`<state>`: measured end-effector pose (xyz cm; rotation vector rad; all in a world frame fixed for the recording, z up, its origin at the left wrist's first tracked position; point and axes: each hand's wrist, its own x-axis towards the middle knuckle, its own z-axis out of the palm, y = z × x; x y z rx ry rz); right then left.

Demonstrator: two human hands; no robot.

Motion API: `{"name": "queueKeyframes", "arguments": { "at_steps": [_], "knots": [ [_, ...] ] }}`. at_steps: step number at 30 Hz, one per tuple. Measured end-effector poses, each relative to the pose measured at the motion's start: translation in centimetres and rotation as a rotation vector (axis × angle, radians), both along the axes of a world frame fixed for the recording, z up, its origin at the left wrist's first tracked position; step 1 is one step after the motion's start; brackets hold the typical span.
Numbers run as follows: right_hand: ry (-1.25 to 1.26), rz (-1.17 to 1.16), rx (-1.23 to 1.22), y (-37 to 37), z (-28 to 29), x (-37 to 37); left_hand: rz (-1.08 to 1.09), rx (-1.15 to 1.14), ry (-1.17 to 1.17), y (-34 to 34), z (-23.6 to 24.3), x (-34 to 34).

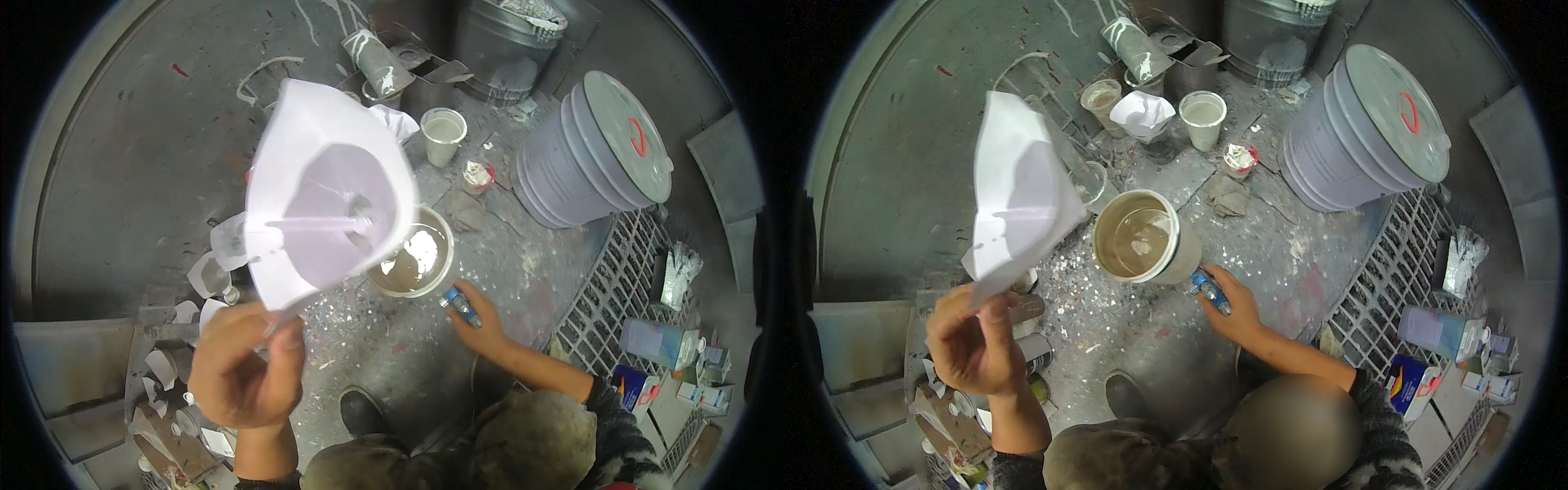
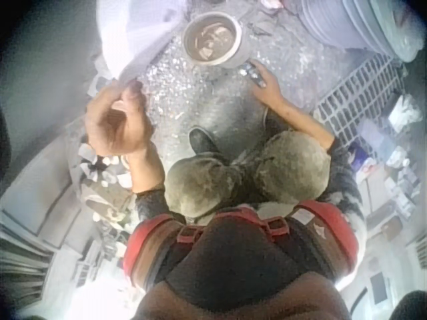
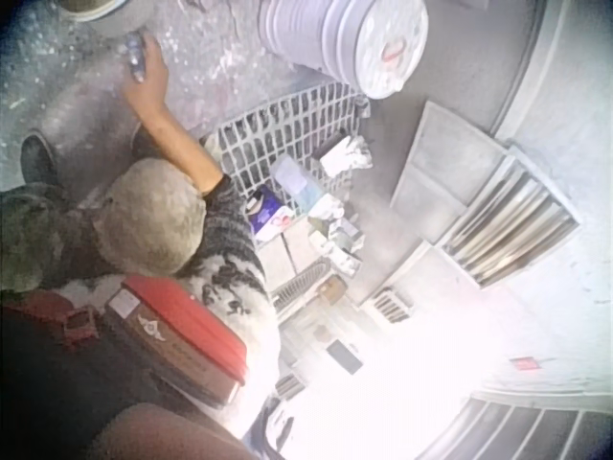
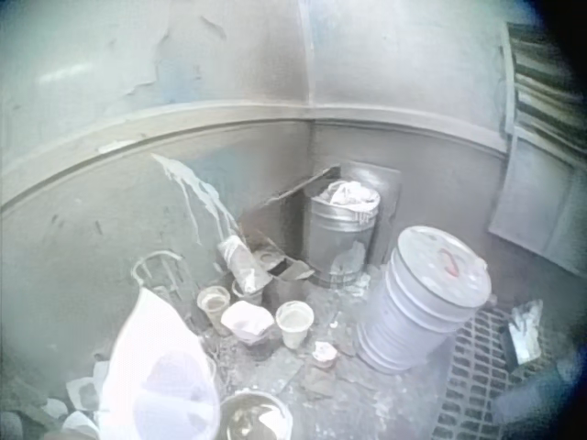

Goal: The person mixes a white liquid in a clear plastic cup using a metal spatula, then pours it into a spray gun container. They add a small amount of liquid from a spray can and continue stirring. The person then attaches the container to a blue spray gun and walks toward a large blue car body part.

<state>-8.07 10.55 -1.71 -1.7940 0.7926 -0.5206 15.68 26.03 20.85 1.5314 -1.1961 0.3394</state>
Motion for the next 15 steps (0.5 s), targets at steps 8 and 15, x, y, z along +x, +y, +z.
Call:
{"name": "queueKeyframes", "arguments": {
  "at_steps": [8, 15],
  "knots": [
    [0.068, -0.075, -0.033, -0.3, -2.0, -1.4, 0.211, 0.180, 0.160, -4.3, -10.6, 7.1],
    [0.212, -0.117, 0.171, -0.8, -2.3, -2.7, 0.127, 0.687, 0.450, 7.8, -17.4, 1.1]
  ]
}}
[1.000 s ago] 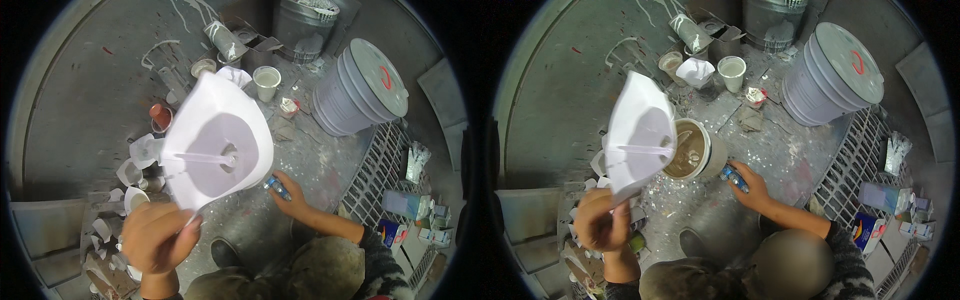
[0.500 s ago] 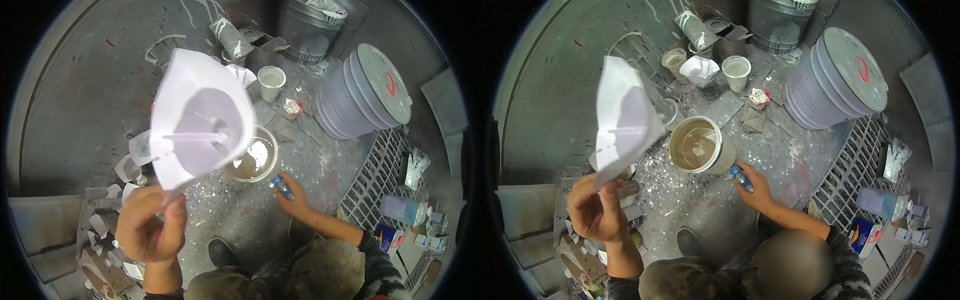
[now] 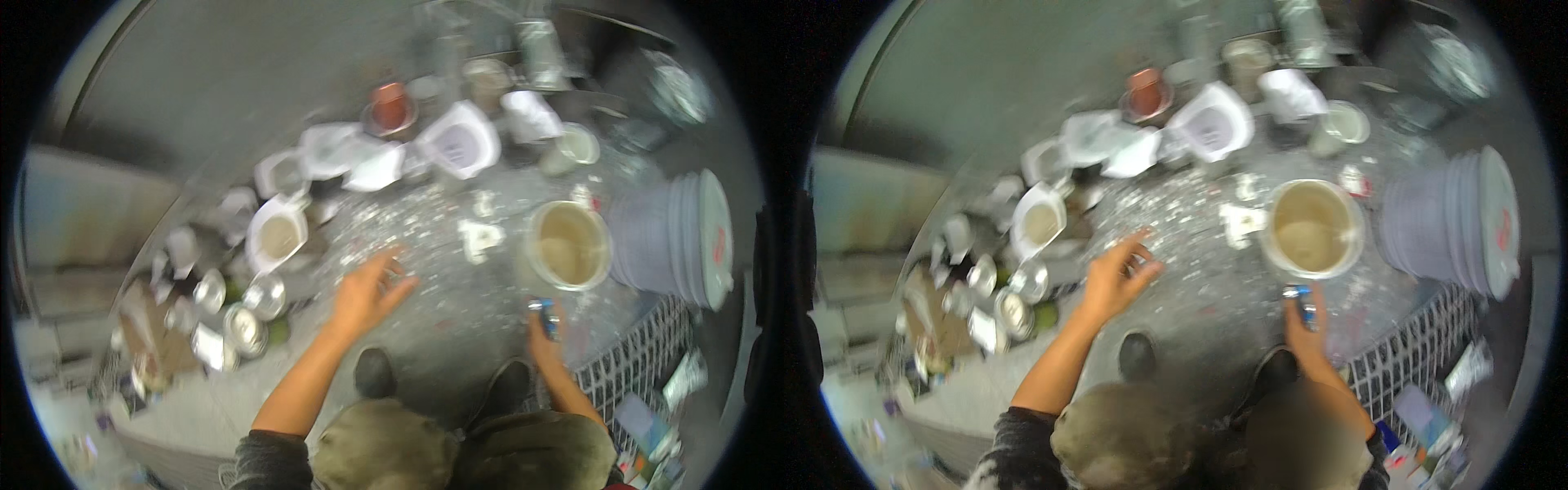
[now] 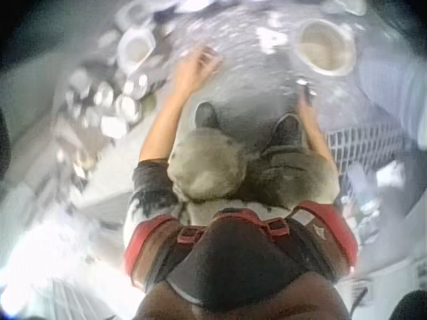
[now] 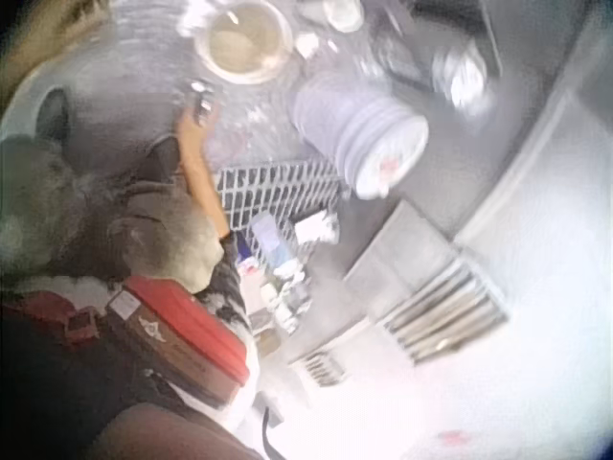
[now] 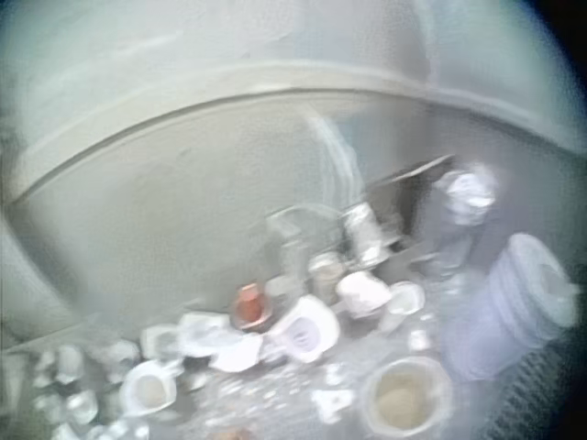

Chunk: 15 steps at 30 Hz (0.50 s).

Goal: The person mixes a white liquid in a clear plastic cup using a metal spatula, then pours it into a spray gun container. They add a small amount of liquid from a spray can and continue stirring. The person then attaches the container to a blue spray gun and walks toward a large blue car body part.

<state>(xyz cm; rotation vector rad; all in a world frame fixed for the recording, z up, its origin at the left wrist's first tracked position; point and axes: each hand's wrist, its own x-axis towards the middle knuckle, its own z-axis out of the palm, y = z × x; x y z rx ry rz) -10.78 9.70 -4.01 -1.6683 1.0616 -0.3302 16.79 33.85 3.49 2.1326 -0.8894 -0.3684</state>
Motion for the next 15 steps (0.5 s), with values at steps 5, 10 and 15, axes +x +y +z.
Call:
{"name": "queueKeyframes", "arguments": {
  "at_steps": [5, 10, 15],
  "knots": [
    [-0.088, 0.131, 0.080, -0.7, 3.1, -1.4, 0.091, 0.181, -0.243, 13.0, 0.4, -2.7],
    [0.008, 0.095, 0.287, -1.4, 5.1, -2.9, 0.467, 0.489, -0.334, 23.5, 2.7, 1.9],
    [0.237, -0.102, 0.253, -0.8, 7.3, -5.4, 0.219, 0.798, -0.288, 28.9, 1.6, 5.5]
  ]
}}
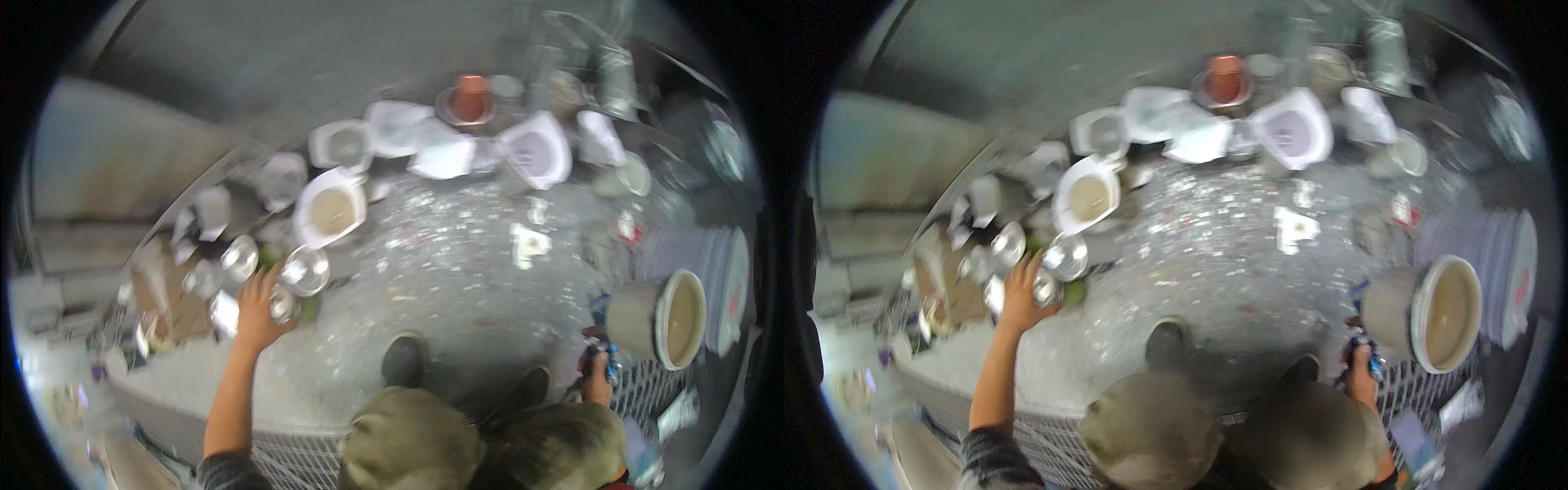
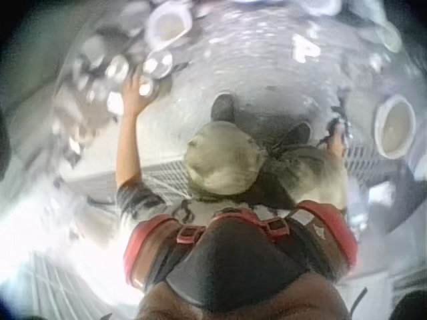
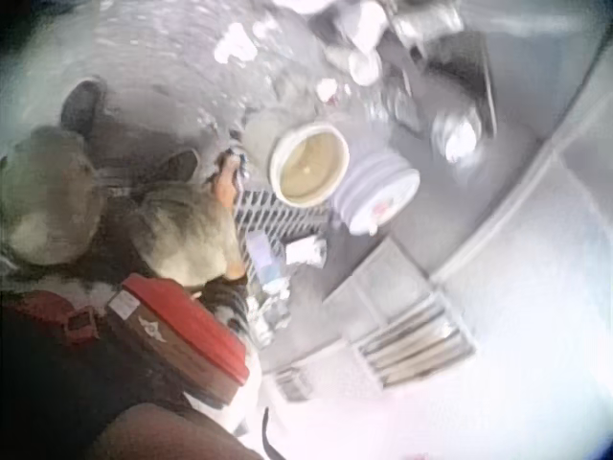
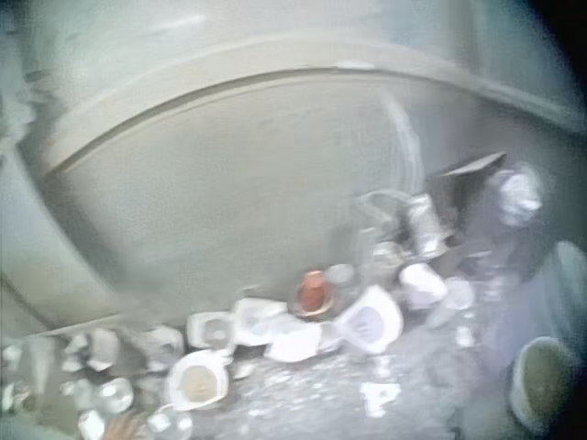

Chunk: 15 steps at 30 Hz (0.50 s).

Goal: The person mixes a white liquid in a clear plastic cup using a metal spatula, then pours it into a spray gun container. They add a small amount of liquid from a spray can and continue stirring. The person then attaches the container to a blue spray gun and walks toward a large blue car body part.

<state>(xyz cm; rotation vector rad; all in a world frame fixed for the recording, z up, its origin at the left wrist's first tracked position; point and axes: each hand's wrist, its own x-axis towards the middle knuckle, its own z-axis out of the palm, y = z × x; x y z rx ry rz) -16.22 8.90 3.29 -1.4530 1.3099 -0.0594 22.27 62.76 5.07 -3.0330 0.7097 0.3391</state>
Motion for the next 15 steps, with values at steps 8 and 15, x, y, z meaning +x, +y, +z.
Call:
{"name": "queueKeyframes", "arguments": {
  "at_steps": [8, 15],
  "knots": [
    [-0.357, -0.064, -0.372, -0.1, 13.1, -0.8, 0.286, -0.317, 0.448, -2.2, 8.2, -0.4],
    [-0.411, -0.502, -0.485, 3.2, 40.5, 0.6, 0.360, -0.736, 0.889, -10.4, 32.7, 1.2]
  ]
}}
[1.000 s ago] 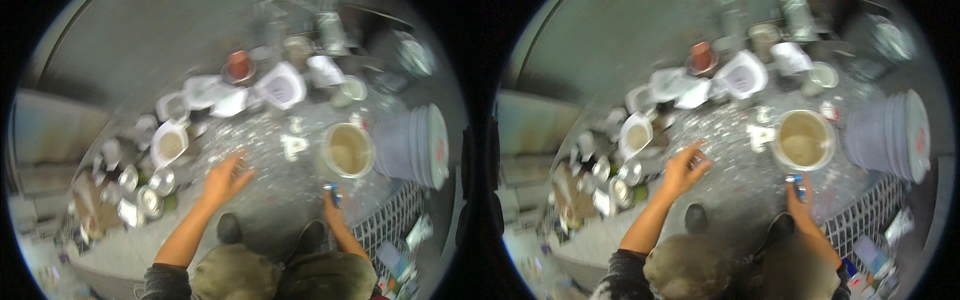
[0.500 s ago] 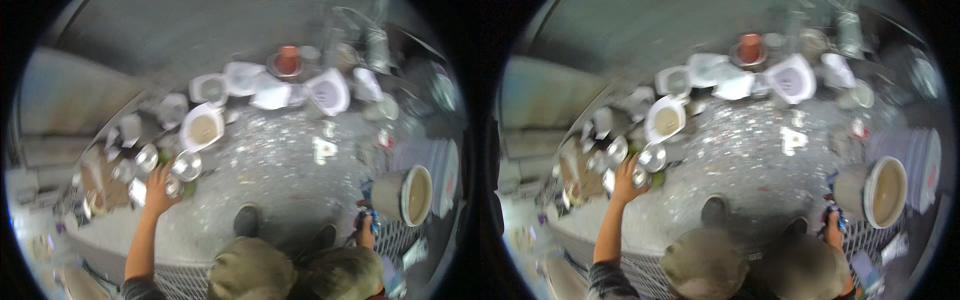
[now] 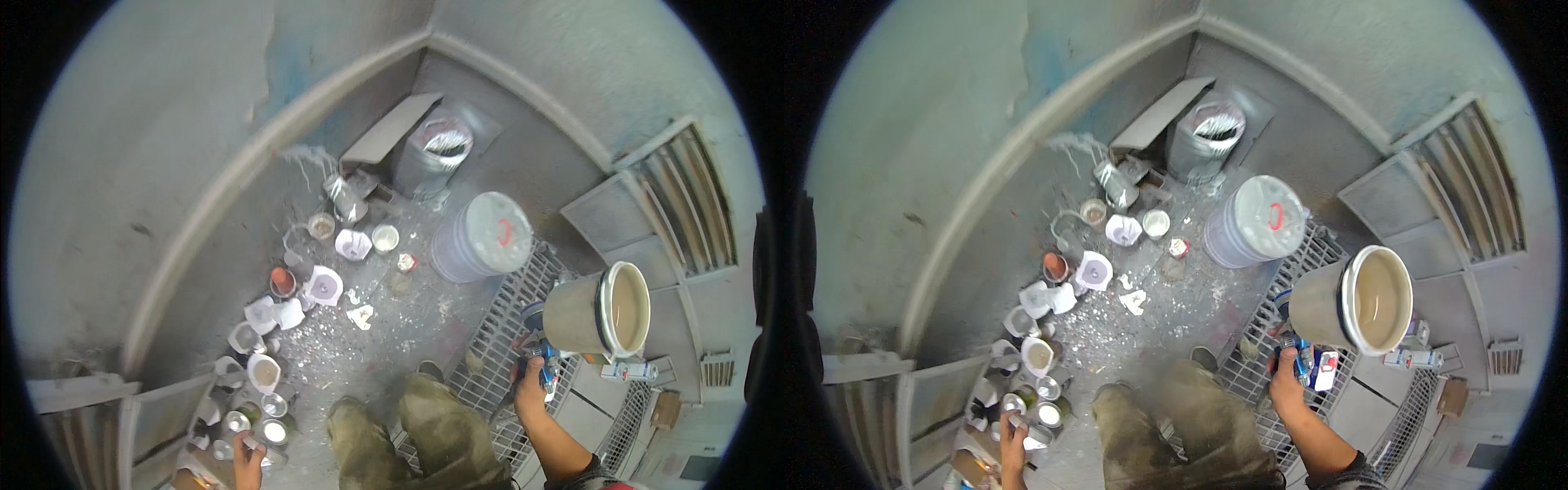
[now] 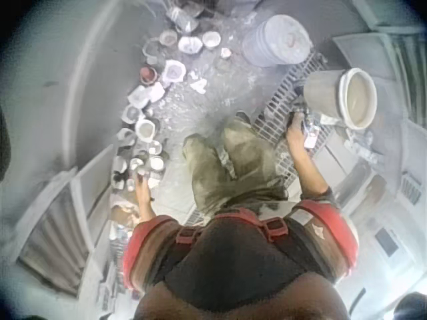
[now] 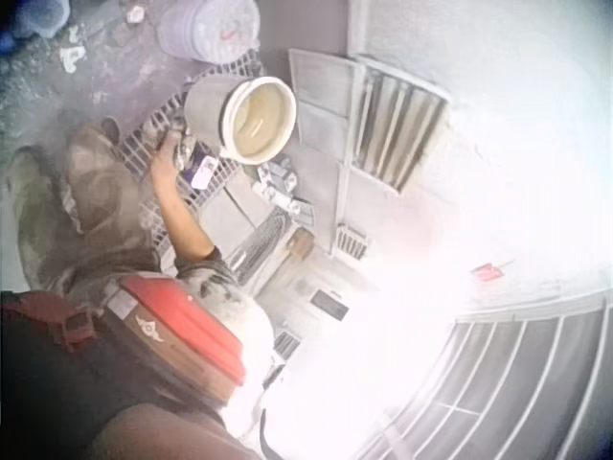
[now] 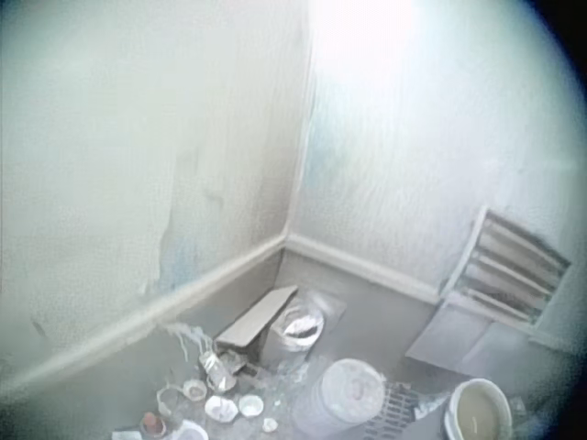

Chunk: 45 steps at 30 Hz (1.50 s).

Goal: The person mixes a white liquid in a clear plastic cup using a metal spatula, then pours it into a spray gun container. They add a small amount of liquid from a spray can and continue stirring. The person then attaches the container to a blue spray gun and walks toward a large blue car body part.

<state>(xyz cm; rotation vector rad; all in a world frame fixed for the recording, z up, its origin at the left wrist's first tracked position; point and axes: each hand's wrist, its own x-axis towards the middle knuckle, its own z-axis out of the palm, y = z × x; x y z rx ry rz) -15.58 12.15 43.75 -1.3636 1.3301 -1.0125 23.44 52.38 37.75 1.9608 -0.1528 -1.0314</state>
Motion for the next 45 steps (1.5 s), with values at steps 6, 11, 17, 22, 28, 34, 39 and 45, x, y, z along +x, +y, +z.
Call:
{"name": "queueKeyframes", "arguments": {
  "at_steps": [6, 11, 17, 22, 28, 34, 39, 45],
  "knots": [
    [-0.077, -0.130, 0.178, 5.2, 19.8, -0.6, -0.215, -0.232, 0.012, -7.5, 25.2, 1.2],
    [-0.124, -0.149, 0.228, 11.8, 31.2, -2.0, -0.402, -0.318, 0.132, -9.9, 40.4, 0.9],
    [-0.150, -0.111, 0.205, 18.9, 37.6, -4.1, -0.494, -0.561, 0.371, -12.7, 50.2, -2.6],
    [-0.212, -0.137, 0.194, 23.7, 39.6, -6.4, -0.668, -0.659, 0.537, -13.5, 53.7, -8.6],
    [-0.254, -0.192, 0.209, 31.2, 39.8, -10.2, -1.008, -0.840, 0.340, -14.0, 58.8, -17.7],
    [-0.217, -0.222, 0.162, 39.4, 40.4, -13.2, -1.213, -1.107, -0.256, -13.6, 67.1, -30.2],
    [-0.163, -0.321, 0.077, 44.0, 41.3, -15.9, -1.719, -0.991, -0.786, -11.5, 72.4, -38.9],
    [0.027, -0.549, -0.066, 48.1, 41.4, -17.4, -2.080, -0.722, -1.295, -9.0, 76.2, -46.4]
  ]
}}
